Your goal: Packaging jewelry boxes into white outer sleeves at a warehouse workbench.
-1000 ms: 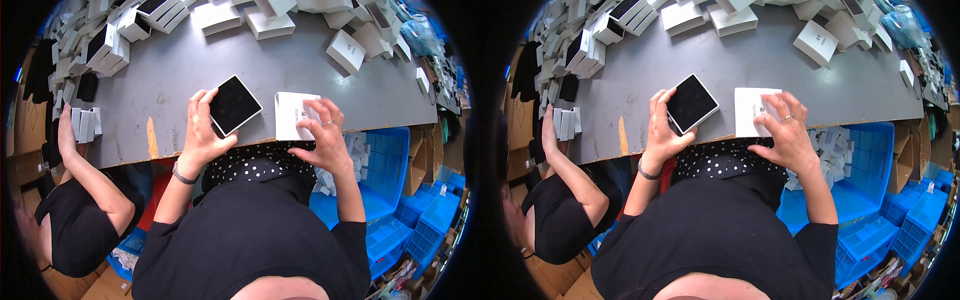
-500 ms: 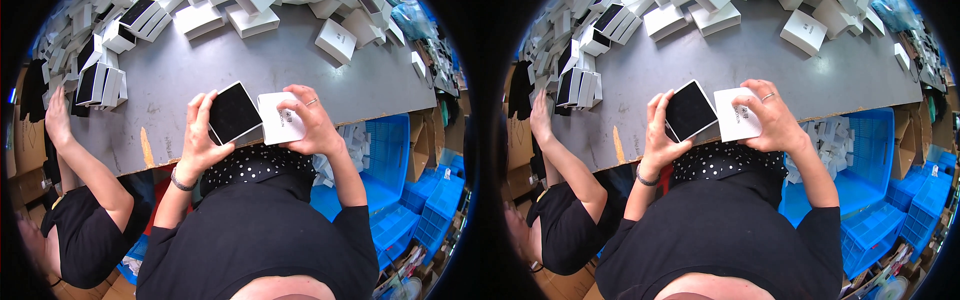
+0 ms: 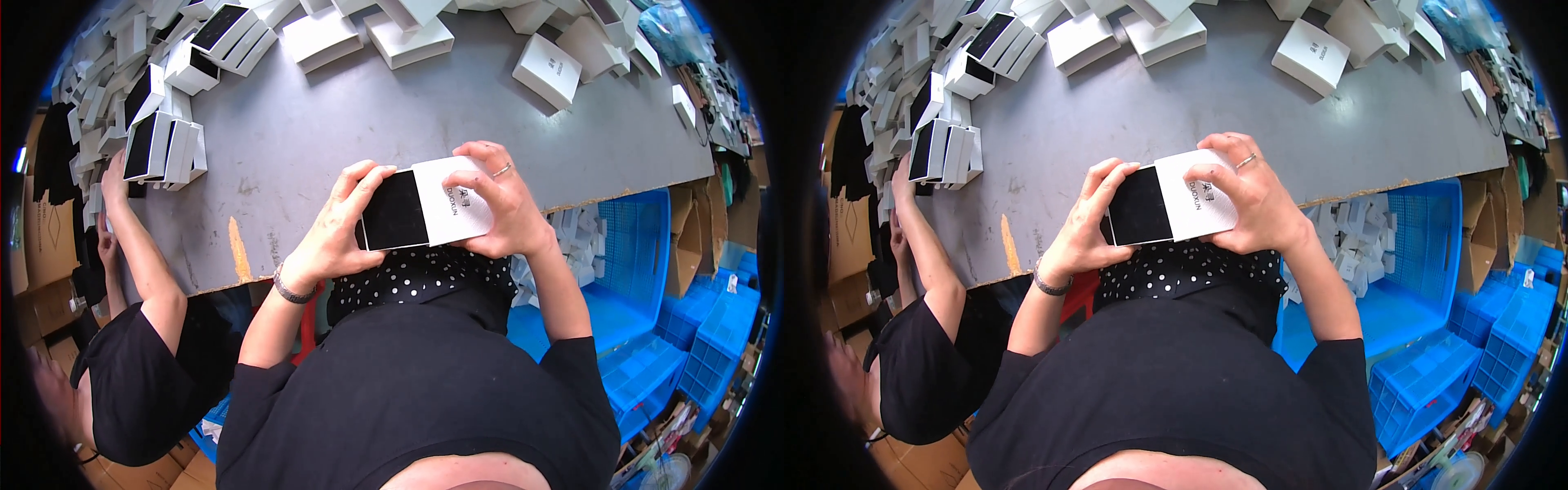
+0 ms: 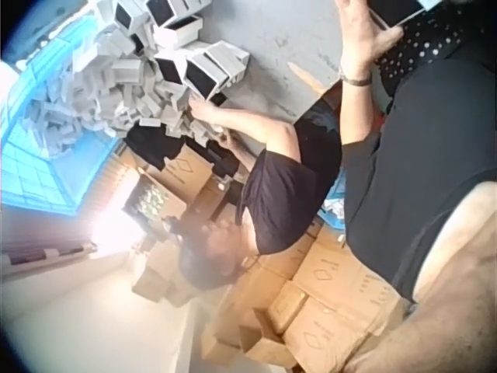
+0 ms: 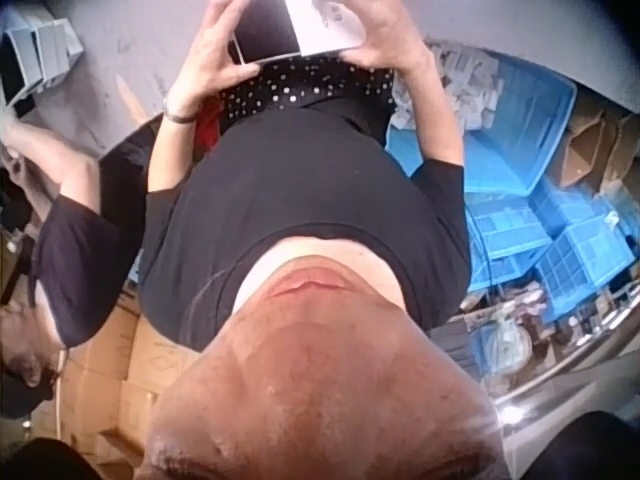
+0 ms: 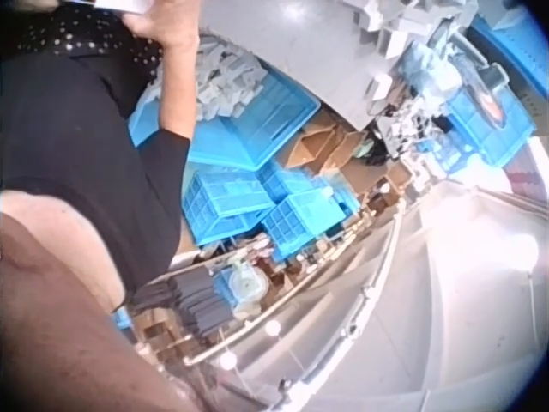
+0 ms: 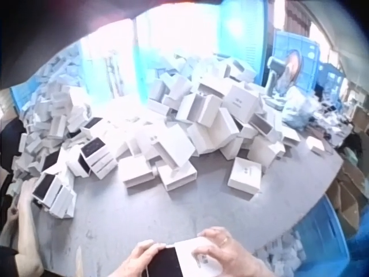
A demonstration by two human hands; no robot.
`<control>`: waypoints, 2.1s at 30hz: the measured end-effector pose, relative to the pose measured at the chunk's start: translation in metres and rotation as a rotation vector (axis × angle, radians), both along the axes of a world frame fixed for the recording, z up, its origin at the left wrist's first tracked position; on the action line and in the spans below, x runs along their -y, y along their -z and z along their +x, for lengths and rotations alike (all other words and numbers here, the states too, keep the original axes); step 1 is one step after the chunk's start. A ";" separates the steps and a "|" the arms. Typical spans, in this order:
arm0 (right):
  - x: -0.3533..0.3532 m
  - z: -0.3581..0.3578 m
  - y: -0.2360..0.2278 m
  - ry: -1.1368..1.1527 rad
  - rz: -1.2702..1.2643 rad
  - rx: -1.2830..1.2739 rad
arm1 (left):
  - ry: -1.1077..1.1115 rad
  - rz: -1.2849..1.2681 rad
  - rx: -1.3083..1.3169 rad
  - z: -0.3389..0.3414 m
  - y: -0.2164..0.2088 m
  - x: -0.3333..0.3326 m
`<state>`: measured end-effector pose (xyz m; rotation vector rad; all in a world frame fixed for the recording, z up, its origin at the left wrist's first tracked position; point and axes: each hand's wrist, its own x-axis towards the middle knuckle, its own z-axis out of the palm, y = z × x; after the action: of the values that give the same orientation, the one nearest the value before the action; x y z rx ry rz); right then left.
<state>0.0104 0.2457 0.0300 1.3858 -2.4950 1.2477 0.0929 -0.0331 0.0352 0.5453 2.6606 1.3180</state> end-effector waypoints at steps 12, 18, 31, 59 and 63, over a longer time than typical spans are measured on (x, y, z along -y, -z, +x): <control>0.014 0.018 -0.011 0.144 0.169 -0.066 | -0.269 -0.037 -0.388 -0.018 -0.003 -0.028; -0.099 -0.008 -0.064 0.779 0.767 -0.172 | -1.296 -0.990 -0.487 -0.027 -0.054 0.215; 0.005 -0.026 -0.073 0.601 1.113 -0.020 | -0.391 -0.311 -0.380 -0.012 -0.016 0.029; -0.009 0.006 0.008 0.014 0.180 -0.047 | -0.096 -0.296 -0.328 -0.017 -0.004 -0.022; -0.003 0.004 0.020 0.054 0.063 -0.042 | -0.177 -0.359 -0.365 -0.013 0.014 -0.020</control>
<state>0.0143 0.2485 0.0096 1.3329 -2.5463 1.1286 0.0799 -0.0135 0.0212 0.5542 3.2095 0.7983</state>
